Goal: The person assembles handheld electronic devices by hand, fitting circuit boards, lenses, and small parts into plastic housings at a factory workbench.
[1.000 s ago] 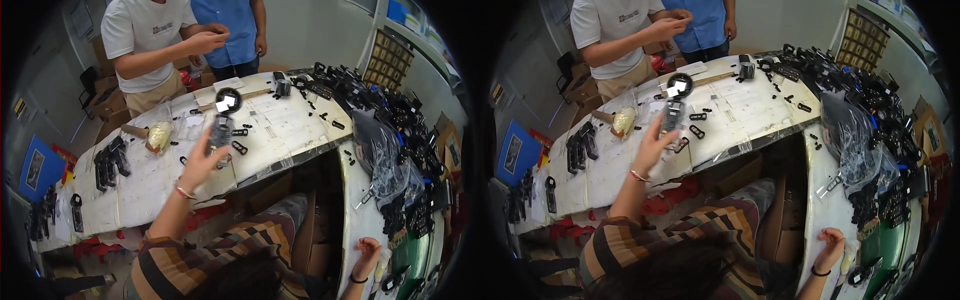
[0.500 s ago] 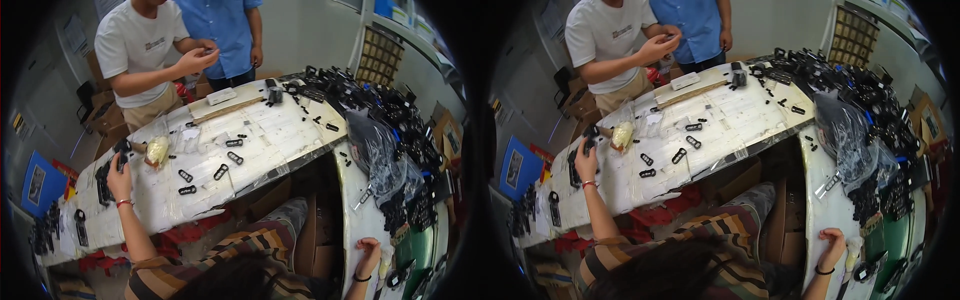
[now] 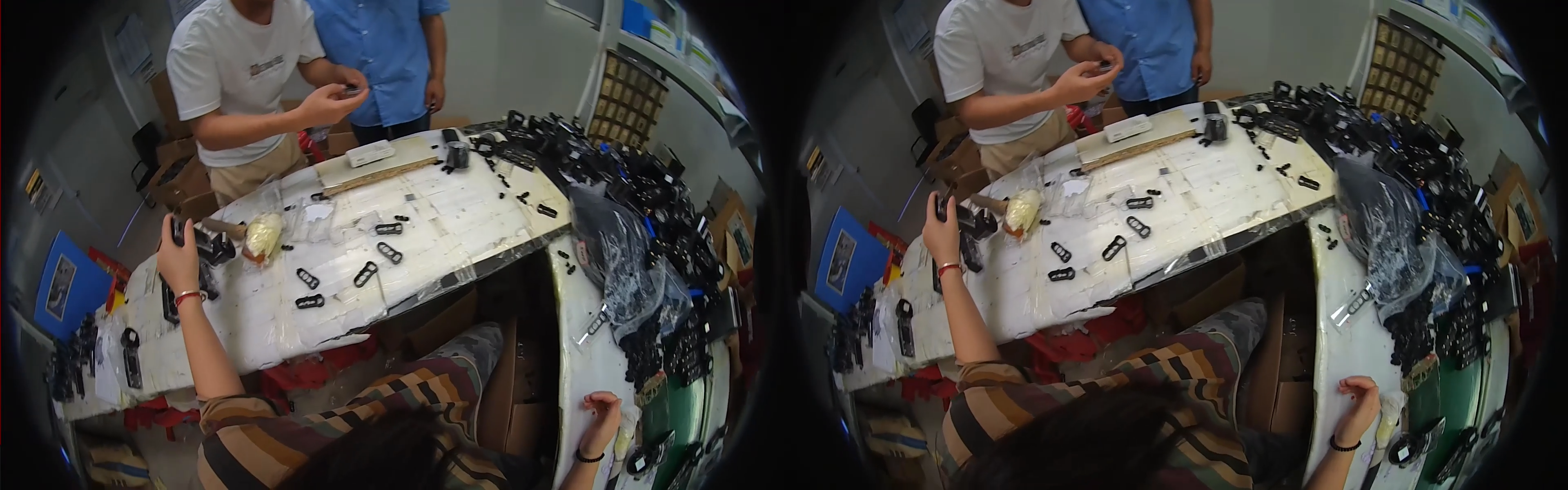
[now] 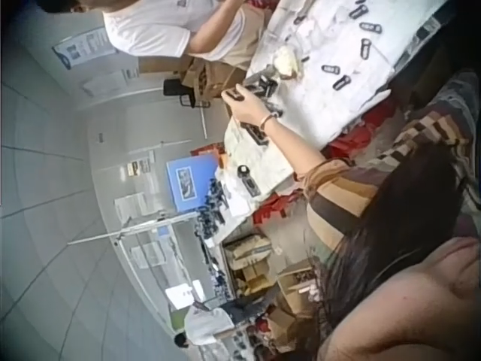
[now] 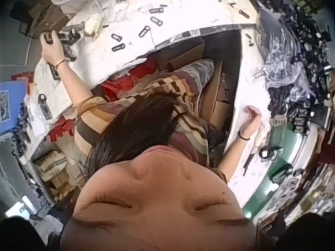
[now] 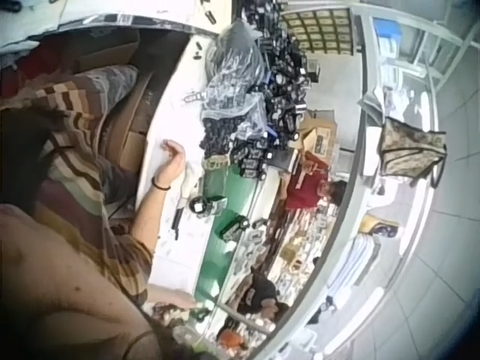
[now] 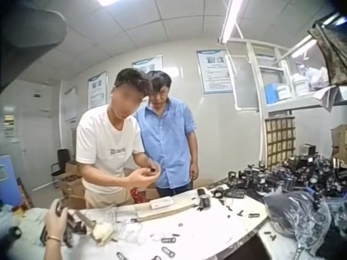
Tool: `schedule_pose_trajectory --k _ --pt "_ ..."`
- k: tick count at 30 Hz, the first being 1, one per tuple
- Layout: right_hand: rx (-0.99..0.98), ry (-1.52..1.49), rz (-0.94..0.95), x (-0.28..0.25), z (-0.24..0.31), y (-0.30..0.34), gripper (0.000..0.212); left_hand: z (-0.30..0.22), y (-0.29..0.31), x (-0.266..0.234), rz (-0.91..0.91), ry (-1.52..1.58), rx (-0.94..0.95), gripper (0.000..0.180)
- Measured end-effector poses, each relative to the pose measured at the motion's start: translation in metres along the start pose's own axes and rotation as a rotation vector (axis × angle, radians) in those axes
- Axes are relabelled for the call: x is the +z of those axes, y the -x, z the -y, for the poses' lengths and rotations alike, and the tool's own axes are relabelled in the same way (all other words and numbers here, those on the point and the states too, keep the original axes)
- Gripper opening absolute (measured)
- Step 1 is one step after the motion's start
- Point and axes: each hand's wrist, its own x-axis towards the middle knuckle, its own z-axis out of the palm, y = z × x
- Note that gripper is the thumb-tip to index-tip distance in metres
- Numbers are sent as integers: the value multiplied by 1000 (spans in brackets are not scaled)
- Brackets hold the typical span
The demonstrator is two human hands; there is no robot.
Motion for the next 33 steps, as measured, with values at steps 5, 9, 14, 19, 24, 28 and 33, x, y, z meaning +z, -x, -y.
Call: schedule_pose_trajectory --k 5,9,14,19,24,28,33 --pt "62 -12 -24 -3 0 4 50 14 -27 1 413 -102 23 40" --pt "72 -23 -8 -6 -4 1 50 29 -35 36 698 -198 -44 46" --pt "50 12 10 -2 -1 -1 51 69 -32 47 637 -236 -185 57" --pt "63 20 -11 -5 -3 2 52 80 -9 17 826 -422 -254 62" --pt "57 36 10 -3 0 1 51 55 26 4 856 -135 -528 72" --pt "26 55 32 -3 0 0 51 95 25 23 832 -135 -467 69" --pt "-6 70 52 -3 1 2 49 84 30 21 837 13 -599 68"
